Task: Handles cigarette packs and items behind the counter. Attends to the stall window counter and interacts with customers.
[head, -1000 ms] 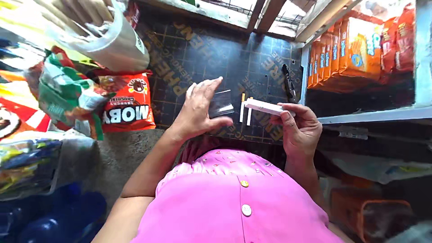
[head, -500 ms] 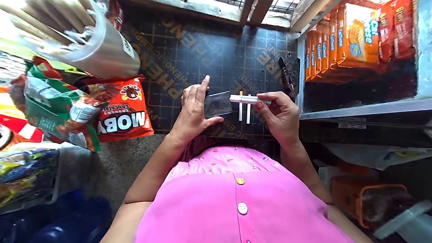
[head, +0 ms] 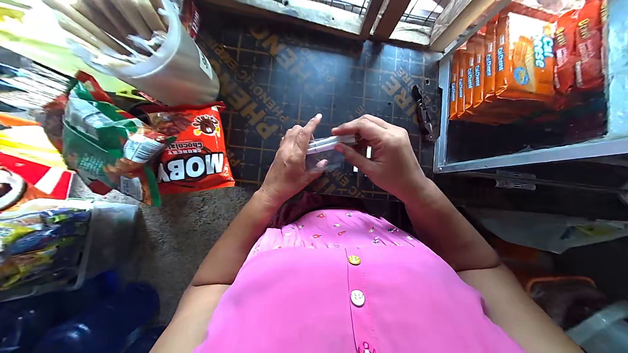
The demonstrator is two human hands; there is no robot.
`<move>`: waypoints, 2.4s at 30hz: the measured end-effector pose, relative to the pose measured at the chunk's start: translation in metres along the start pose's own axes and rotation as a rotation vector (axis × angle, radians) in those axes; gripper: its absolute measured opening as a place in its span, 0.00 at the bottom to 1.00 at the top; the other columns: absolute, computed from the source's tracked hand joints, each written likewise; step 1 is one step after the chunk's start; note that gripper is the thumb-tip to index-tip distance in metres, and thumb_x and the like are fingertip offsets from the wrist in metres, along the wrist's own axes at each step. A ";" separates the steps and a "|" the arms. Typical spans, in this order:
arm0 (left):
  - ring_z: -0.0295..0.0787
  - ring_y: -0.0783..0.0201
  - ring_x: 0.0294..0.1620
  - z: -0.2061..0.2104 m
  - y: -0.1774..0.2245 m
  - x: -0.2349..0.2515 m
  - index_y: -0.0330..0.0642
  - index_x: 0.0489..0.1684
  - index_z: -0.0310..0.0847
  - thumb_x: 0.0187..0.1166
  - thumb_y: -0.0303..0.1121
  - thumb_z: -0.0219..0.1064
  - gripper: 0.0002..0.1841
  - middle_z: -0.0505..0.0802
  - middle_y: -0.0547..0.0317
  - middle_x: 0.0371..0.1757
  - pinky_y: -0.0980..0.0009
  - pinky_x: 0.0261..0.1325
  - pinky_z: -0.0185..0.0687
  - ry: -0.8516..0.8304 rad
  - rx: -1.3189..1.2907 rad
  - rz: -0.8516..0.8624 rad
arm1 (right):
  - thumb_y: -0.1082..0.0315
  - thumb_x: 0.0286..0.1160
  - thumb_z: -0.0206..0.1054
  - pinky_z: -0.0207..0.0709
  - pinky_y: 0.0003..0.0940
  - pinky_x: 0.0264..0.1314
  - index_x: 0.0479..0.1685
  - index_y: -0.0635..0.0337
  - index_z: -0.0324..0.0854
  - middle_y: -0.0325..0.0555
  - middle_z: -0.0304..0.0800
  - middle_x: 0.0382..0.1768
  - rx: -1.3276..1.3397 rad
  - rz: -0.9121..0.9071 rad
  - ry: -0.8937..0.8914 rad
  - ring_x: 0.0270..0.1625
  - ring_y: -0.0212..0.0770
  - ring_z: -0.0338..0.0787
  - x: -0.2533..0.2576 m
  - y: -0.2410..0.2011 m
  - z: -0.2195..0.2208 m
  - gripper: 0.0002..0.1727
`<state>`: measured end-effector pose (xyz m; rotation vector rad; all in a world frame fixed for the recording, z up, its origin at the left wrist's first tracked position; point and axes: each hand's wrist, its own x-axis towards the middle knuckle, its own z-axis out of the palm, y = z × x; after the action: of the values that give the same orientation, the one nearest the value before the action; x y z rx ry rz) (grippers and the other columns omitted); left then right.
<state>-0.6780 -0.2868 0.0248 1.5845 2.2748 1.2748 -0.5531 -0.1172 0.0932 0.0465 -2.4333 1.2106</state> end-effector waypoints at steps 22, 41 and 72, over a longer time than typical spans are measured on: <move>0.86 0.75 0.50 -0.002 0.009 0.003 0.30 0.84 0.58 0.64 0.23 0.73 0.42 0.85 0.57 0.61 0.80 0.55 0.86 -0.163 -0.914 -0.193 | 0.74 0.74 0.67 0.85 0.32 0.38 0.59 0.65 0.87 0.55 0.87 0.56 -0.315 0.101 -0.002 0.41 0.40 0.89 -0.044 0.018 -0.026 0.15; 0.92 0.55 0.45 0.011 0.070 0.224 0.33 0.48 0.93 0.81 0.26 0.65 0.10 0.92 0.42 0.45 0.65 0.51 0.88 0.361 -0.035 0.349 | 0.68 0.88 0.58 0.88 0.30 0.59 0.54 0.59 0.79 0.33 0.92 0.46 0.166 0.144 0.490 0.50 0.26 0.92 -0.034 -0.003 -0.066 0.08; 0.73 0.36 0.79 0.003 0.068 0.314 0.57 0.61 0.88 0.70 0.38 0.78 0.19 0.86 0.46 0.71 0.34 0.83 0.49 0.494 0.520 0.476 | 0.63 0.73 0.76 0.82 0.36 0.50 0.40 0.66 0.92 0.56 0.92 0.41 -0.339 0.226 1.078 0.44 0.45 0.91 0.140 0.131 -0.071 0.12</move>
<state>-0.7702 -0.0229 0.1827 2.3157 2.8098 1.3622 -0.6838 0.0402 0.0853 -0.7840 -1.6338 0.5982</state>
